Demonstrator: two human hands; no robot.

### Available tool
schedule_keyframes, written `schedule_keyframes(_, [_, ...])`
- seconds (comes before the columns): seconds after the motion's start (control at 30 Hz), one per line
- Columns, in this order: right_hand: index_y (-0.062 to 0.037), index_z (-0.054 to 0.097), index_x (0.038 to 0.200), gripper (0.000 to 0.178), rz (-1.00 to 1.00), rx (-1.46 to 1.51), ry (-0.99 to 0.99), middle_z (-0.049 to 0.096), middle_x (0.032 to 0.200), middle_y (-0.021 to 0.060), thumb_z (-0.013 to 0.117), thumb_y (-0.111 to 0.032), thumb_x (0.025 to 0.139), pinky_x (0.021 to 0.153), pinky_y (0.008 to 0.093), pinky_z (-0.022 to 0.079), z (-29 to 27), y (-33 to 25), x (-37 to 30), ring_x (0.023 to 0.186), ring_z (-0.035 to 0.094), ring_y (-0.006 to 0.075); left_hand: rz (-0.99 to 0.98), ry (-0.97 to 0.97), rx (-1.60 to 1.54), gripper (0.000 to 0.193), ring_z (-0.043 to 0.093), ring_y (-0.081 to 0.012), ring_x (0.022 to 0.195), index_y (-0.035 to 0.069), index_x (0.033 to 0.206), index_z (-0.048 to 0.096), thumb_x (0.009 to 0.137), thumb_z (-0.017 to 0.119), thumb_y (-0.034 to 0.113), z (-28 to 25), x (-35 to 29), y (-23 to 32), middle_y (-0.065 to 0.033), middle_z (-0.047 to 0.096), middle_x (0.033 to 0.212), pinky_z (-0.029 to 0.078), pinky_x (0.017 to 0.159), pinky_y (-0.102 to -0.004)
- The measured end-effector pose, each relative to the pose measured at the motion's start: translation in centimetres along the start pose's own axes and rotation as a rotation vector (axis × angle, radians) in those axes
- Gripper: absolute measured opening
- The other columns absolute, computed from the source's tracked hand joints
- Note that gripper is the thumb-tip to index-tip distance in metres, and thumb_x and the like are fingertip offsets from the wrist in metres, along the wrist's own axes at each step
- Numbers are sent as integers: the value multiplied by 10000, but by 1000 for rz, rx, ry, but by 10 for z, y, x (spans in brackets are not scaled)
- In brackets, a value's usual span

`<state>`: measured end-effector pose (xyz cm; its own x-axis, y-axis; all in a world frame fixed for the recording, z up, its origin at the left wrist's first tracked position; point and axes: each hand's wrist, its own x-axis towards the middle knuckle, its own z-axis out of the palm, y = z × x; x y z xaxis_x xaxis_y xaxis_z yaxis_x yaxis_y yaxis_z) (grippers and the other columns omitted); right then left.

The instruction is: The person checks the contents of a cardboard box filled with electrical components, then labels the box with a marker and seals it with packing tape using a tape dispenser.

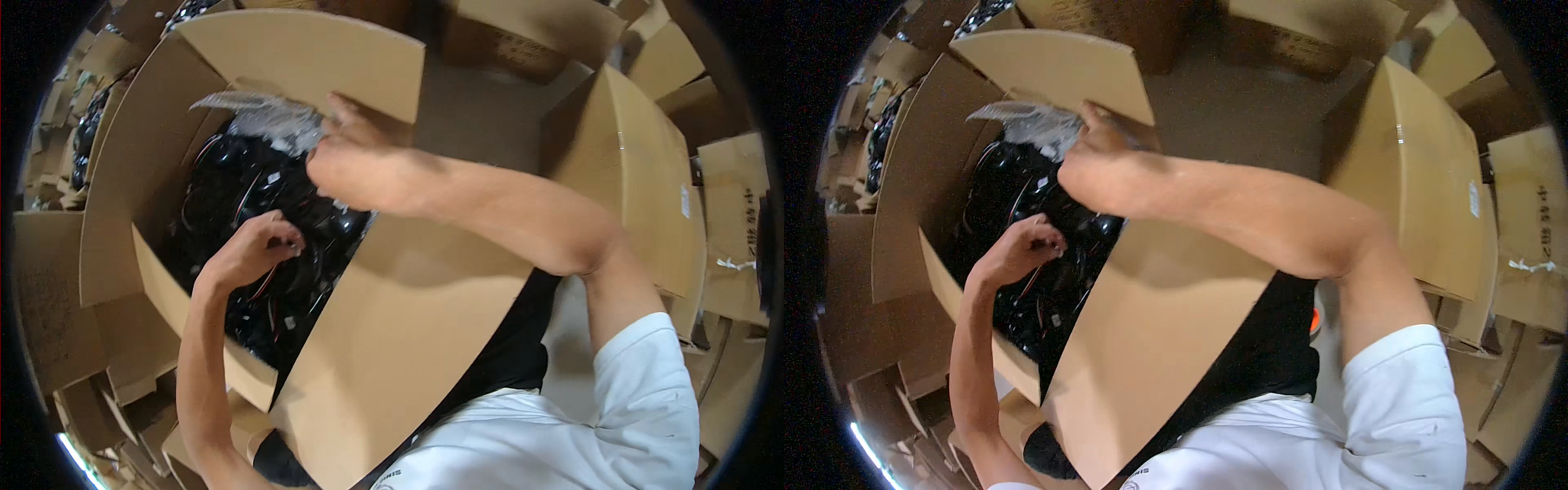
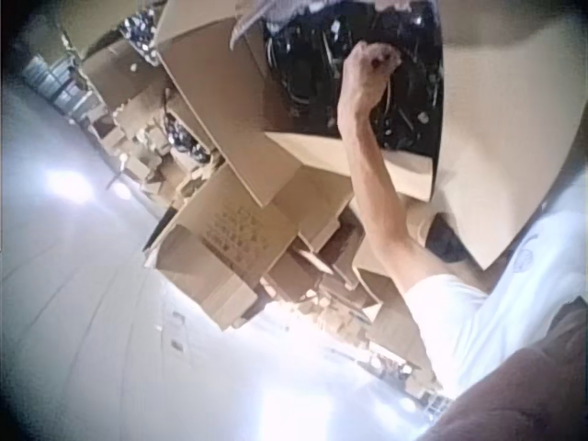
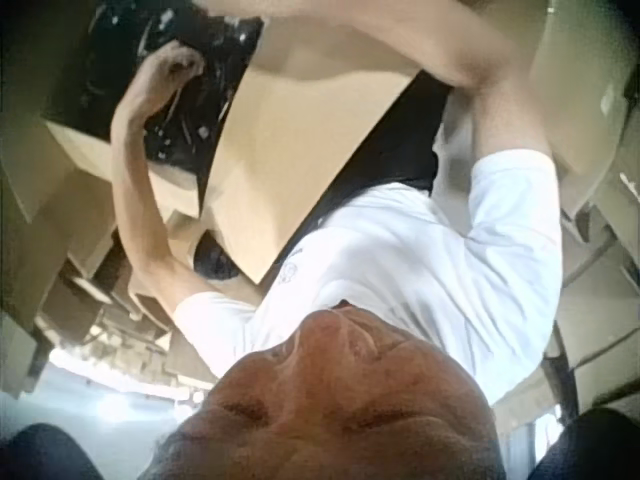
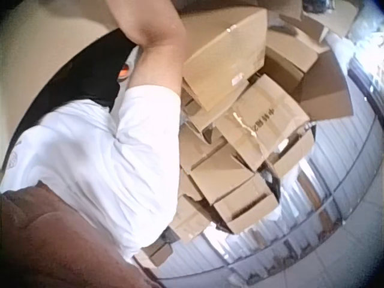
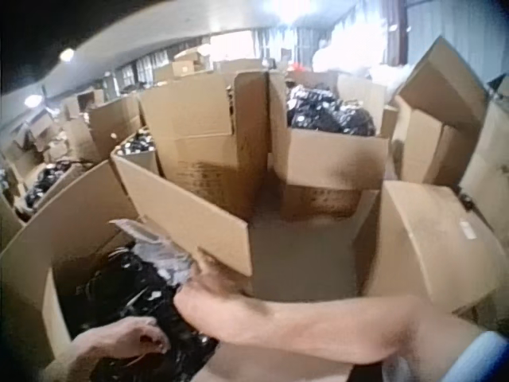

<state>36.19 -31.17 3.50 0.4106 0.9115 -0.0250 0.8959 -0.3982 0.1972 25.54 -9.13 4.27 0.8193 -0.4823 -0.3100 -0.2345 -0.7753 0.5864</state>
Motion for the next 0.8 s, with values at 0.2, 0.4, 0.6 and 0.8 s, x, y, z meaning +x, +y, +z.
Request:
schedule_keyframes(0.2, [-30, 752, 980, 385, 12, 24, -42, 761, 968, 164, 675, -402, 915, 1213, 604, 174, -2, 3, -2, 1179, 638, 351, -152, -33, -113, 167, 608, -231, 907, 72, 956, 720, 824, 739, -29, -1, 2, 6, -62, 600, 928, 499, 802, -345])
schedule_keyframes(0.4, [-46, 761, 930, 367, -13, -15, -64, 758, 936, 151, 673, -402, 917, 1209, 612, 172, 5, 2, 3, 1165, 642, 339, -99, -55, -50, 136, 612, -254, 895, 65, 931, 711, 824, 738, -15, -5, 4, 7, -77, 597, 908, 503, 798, -358])
schedule_keyframes(0.6, [-37, 747, 953, 389, 44, -7, -62, 752, 922, 142, 697, -418, 896, 1204, 613, 169, -4, 3, -3, 1140, 645, 335, -19, -128, 34, 121, 612, -247, 914, 60, 920, 675, 833, 746, 17, -4, 14, -6, -67, 604, 938, 515, 801, -372])
schedule_keyframes(0.8, [-15, 726, 929, 382, 5, 67, -61, 744, 858, 138, 721, -395, 886, 1217, 599, 174, -4, 5, -4, 1112, 652, 323, -248, -12, -217, 190, 601, -233, 891, 55, 996, 705, 821, 761, 3, 0, 6, 11, -67, 603, 948, 515, 822, -368])
